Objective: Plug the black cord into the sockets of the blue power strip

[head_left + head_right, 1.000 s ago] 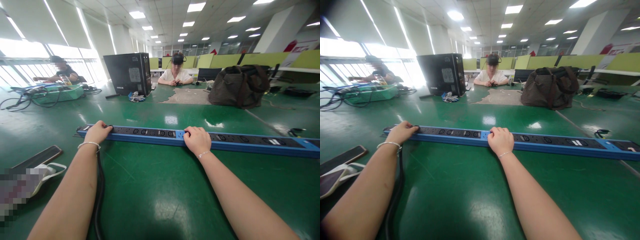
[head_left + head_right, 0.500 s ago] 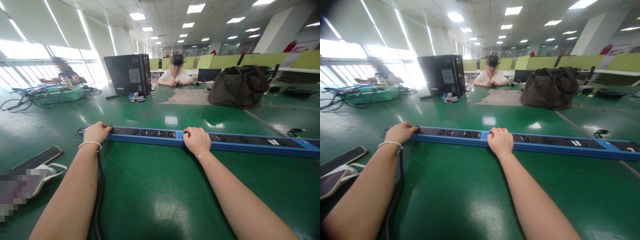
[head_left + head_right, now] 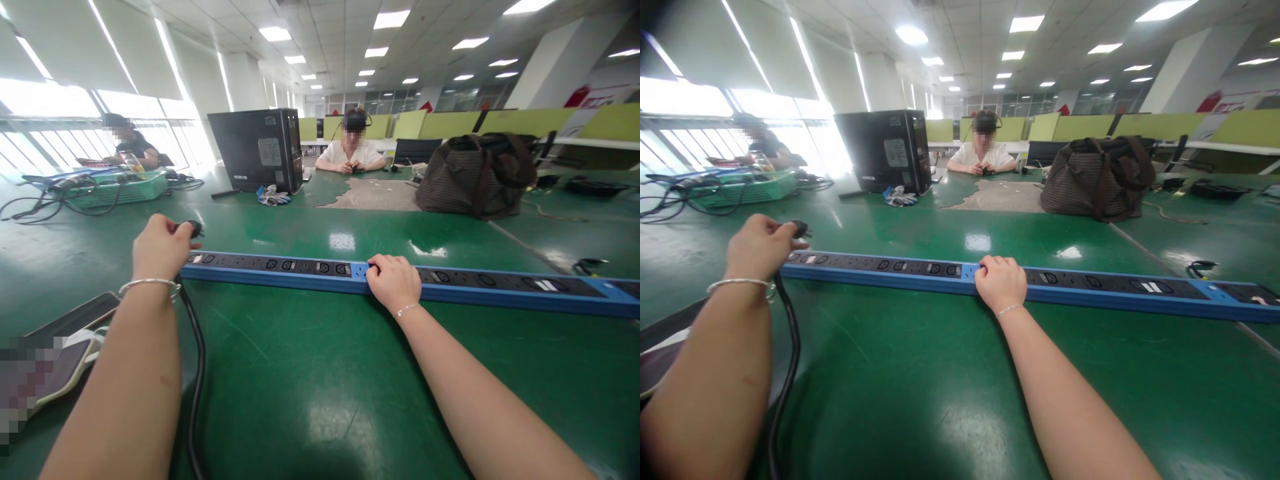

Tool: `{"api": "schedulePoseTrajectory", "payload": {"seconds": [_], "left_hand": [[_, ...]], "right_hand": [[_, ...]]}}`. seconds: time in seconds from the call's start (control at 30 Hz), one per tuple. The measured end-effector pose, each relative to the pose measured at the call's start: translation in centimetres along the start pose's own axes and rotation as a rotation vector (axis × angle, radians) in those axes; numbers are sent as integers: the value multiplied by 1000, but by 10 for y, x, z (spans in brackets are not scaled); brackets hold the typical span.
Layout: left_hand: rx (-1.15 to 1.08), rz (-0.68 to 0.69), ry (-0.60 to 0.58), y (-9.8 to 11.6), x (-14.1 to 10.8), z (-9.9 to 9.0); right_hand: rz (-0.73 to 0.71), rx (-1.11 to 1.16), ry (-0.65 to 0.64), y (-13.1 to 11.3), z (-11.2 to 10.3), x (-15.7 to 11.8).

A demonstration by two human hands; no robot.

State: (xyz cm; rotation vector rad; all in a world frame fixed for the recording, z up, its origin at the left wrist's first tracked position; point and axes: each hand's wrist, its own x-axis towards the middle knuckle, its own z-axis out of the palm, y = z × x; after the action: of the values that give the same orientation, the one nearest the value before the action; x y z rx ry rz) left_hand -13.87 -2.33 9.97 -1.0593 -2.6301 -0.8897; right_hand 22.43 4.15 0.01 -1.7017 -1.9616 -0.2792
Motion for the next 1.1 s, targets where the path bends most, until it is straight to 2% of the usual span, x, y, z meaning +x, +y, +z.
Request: {"api": "schedulePoseTrajectory", "payload": {"seconds": [0.1,0.17,0.27,0.4,0.57,0.7,0.87,0.97,1.1], "left_hand": [[-110,21,0,5,-2,-15],[-124,57,-25,5,-2,-17],[-69,94,-90,5,-2,-10],[-50,74,-204,4,2,2],[1,112,-222,10,1,5],[13,254,-279,32,-23,13],[8,477,-342,70,-78,40],[37,506,-384,82,-101,54],[85,474,-417,83,-107,62]], "right_hand": [[3,-8,3,0,0,0],[5,-14,1,0,0,1],[3,-17,-7,0,0,1],[7,-16,-12,0,-1,1],[6,-9,-2,0,0,0],[8,-4,-6,0,0,0],[9,-12,-19,-1,-1,1],[6,-15,-19,-1,-2,0],[1,-16,-7,-1,-2,0]]}}
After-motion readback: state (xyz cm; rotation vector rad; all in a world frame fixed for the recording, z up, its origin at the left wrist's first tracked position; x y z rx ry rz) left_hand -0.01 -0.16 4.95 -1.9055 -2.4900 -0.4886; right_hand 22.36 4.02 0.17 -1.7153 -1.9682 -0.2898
